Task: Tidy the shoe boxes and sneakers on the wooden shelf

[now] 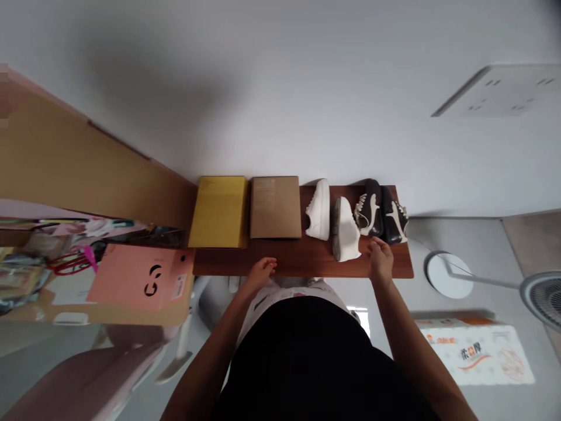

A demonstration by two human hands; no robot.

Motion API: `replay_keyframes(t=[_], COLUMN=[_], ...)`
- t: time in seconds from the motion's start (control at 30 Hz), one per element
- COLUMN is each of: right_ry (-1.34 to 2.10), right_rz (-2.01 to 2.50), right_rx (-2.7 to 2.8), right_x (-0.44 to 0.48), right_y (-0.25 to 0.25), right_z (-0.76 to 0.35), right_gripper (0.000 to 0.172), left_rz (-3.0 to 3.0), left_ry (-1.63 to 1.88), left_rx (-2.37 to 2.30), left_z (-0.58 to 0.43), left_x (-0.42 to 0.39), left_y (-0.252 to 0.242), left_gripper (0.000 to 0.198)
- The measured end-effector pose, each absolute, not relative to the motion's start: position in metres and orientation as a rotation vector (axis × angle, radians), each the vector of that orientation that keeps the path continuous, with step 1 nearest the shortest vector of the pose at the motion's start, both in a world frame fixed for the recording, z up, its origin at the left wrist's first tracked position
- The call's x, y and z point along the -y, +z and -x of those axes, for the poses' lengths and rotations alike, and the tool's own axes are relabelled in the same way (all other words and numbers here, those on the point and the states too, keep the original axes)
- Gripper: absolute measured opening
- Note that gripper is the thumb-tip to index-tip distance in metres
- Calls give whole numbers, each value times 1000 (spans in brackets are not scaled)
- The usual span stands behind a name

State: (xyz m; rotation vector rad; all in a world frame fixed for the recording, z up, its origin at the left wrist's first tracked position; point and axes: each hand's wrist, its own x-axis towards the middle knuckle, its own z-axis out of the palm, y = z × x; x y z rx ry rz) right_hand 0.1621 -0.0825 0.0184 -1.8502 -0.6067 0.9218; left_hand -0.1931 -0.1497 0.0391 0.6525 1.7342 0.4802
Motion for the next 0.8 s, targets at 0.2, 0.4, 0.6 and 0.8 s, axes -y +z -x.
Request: replay_keyframes(t=[0.2, 0.4, 0.6, 0.8], right_ry=[1386, 1950, 1837, 1573], right_rz=[1626, 1627, 1682, 1648], right_rx=[883, 1014, 1083, 1283], right_x=[75, 111, 101, 70], right_y=[54, 55, 45, 27], right_z=[-10, 118, 197, 242], right_gripper=[43, 34, 38, 42], left_rz=[-674, -716, -743, -670], left_ry=[629, 792, 914, 980], left_rx=[-1761, -1857, -1987, -1904], left_z=[273, 368, 438, 462], left_x=[178, 177, 130, 80], left_y=[41, 42, 36, 20], left_gripper=[29, 32, 38, 53])
